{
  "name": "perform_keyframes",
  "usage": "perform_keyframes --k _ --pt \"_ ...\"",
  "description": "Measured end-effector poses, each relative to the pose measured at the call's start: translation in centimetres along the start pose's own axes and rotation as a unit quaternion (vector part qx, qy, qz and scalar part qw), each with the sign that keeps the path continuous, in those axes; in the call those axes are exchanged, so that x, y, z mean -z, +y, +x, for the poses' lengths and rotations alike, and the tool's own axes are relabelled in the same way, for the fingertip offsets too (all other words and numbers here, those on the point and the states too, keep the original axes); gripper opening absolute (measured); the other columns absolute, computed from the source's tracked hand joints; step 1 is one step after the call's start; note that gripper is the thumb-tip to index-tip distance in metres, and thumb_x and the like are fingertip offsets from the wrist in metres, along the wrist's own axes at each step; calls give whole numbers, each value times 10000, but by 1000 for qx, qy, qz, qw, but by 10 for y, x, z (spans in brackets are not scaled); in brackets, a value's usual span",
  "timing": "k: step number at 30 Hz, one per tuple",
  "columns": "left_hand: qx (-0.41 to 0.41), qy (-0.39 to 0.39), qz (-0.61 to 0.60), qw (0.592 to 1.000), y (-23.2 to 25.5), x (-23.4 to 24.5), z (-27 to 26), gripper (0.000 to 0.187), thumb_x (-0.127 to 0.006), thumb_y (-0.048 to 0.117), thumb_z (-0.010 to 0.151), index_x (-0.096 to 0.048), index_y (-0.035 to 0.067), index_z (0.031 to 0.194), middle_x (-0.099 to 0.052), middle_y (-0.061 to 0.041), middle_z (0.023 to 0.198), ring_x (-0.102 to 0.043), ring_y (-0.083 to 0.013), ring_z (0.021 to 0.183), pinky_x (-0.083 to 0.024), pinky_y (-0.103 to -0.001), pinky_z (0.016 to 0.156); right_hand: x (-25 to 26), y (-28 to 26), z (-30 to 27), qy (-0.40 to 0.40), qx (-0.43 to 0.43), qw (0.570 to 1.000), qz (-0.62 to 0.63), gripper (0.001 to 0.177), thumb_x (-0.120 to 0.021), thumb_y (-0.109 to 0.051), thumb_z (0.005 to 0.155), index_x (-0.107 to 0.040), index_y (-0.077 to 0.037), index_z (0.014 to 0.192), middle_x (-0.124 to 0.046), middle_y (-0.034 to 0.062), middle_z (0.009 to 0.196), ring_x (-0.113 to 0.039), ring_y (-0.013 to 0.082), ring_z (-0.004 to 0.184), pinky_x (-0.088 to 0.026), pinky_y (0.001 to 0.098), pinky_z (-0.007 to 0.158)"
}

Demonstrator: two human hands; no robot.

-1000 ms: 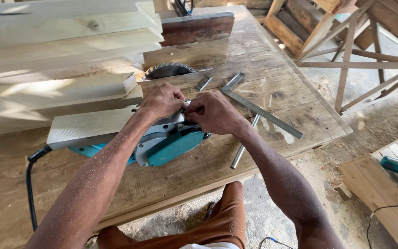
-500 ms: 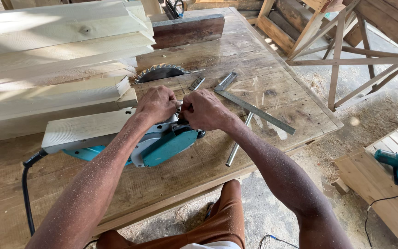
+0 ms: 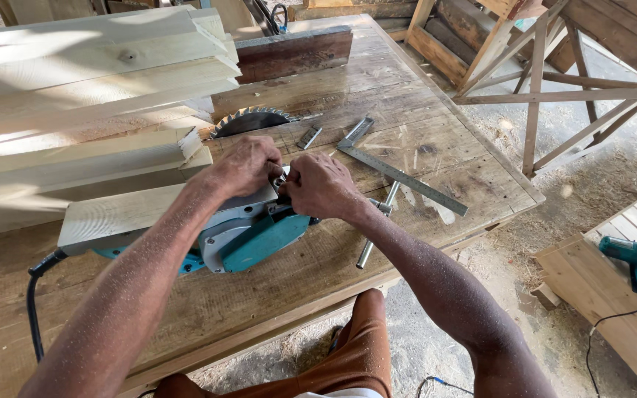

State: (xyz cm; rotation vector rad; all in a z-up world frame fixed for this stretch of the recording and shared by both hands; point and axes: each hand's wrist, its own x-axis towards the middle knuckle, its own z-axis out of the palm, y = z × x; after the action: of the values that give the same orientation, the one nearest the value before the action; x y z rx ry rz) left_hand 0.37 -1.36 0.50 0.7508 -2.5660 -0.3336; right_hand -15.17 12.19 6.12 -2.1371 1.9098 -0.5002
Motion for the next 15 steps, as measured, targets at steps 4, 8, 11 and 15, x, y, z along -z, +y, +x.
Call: perform_keyframes --k 4,8,11,15 --pt "-43 -58 -57 996 -1 14 -2 81 -686 35 909 -756 68 883 -693 -49 925 -665 -169 836 -599 -322 775 -3 -3 -6 53 16 998 10 216 -748 -236 827 -761 -34 750 -727 149 729 -725 276 775 -545 450 807" --pt "22 -67 -46 996 11 19 -4 76 -719 131 927 -774 84 948 -732 -69 941 -693 -178 840 -591 -337 768 -4 3 -10 62 20 997 37 192 -734 -242 842 -779 -67 778 -734 123 722 -735 271 741 -554 442 779" --pt "106 -48 -12 993 19 16 -6 119 -747 191 924 -797 87 954 -751 -84 963 -700 -186 878 -578 -361 782 -3 8 -11 87 53 992 75 173 -726 -239 844 -776 -77 813 -739 99 729 -742 255 696 -570 426 735" --pt "208 -71 -3 976 17 1 -10 109 -709 197 960 -776 112 949 -764 -53 904 -726 -193 797 -606 -368 749 -9 12 -14 108 75 986 107 149 -731 -240 827 -780 -99 819 -745 76 753 -746 228 683 -582 402 699"
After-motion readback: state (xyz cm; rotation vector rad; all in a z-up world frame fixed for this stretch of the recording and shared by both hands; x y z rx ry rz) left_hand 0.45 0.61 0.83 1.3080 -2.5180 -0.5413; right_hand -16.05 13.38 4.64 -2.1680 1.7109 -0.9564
